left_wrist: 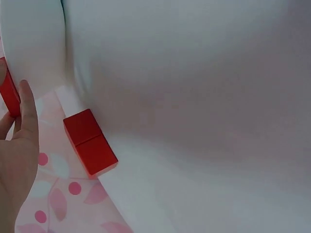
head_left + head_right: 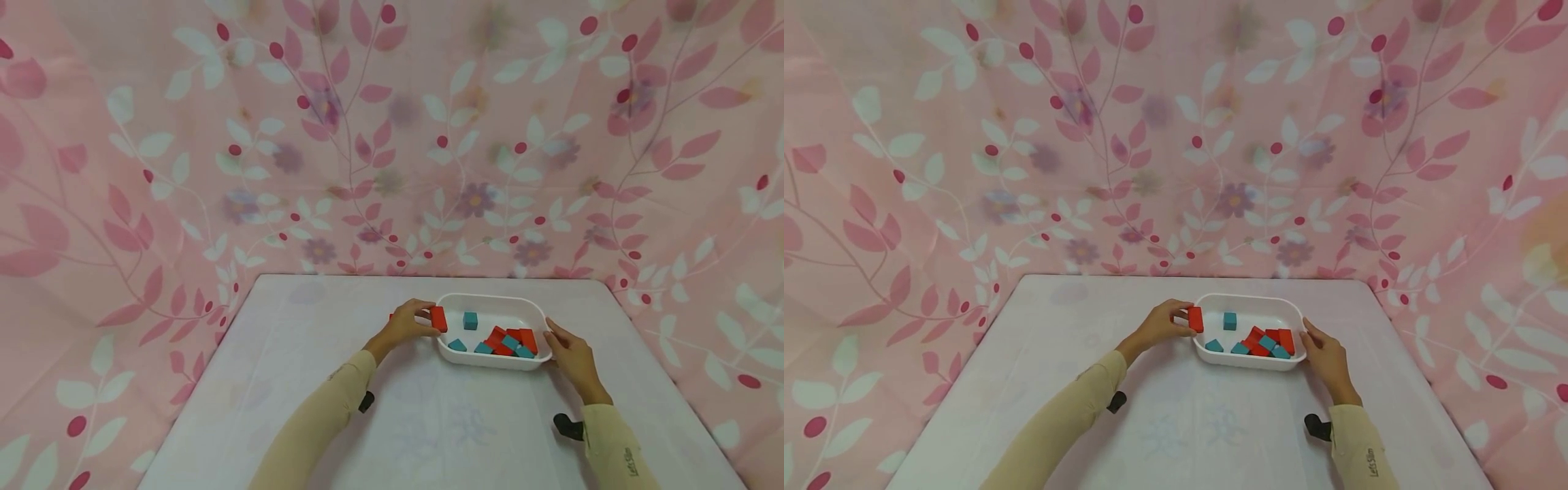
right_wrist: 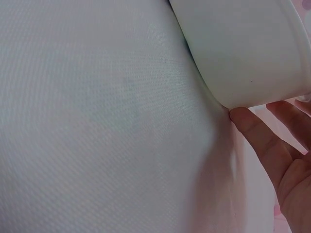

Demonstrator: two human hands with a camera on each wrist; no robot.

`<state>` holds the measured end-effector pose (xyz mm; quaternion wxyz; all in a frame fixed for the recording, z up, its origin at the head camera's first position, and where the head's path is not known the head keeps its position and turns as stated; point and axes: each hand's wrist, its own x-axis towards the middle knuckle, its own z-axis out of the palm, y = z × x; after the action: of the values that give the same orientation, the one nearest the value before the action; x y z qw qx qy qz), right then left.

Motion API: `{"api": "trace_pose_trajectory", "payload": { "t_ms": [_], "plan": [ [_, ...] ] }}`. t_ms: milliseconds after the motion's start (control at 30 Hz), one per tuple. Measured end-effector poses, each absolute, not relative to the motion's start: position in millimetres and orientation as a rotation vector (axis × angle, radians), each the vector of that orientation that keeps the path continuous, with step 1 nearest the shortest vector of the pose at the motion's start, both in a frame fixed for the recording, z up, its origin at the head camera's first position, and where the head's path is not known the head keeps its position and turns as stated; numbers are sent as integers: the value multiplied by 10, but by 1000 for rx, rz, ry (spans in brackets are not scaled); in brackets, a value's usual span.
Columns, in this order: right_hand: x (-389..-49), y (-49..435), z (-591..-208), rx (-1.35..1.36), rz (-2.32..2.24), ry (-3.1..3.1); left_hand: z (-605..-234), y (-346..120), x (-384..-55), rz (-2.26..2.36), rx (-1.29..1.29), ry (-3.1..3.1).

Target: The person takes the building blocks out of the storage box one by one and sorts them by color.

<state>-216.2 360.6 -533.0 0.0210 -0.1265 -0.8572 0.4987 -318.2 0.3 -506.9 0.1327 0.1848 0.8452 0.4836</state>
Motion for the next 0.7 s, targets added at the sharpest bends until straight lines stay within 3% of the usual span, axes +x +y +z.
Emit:
{"api": "trace_pose_trajectory", "payload": {
  "t_ms": [367,700],
  "plan": [
    [-2164,3609,-5348,-369,1495,-2676,-5120,-330,-3326,1561,678,2391],
    [-2148,3581,-5332,-395,1500,-2686,-5156,-891,-3404,1680,587,2278]
  ]
}}
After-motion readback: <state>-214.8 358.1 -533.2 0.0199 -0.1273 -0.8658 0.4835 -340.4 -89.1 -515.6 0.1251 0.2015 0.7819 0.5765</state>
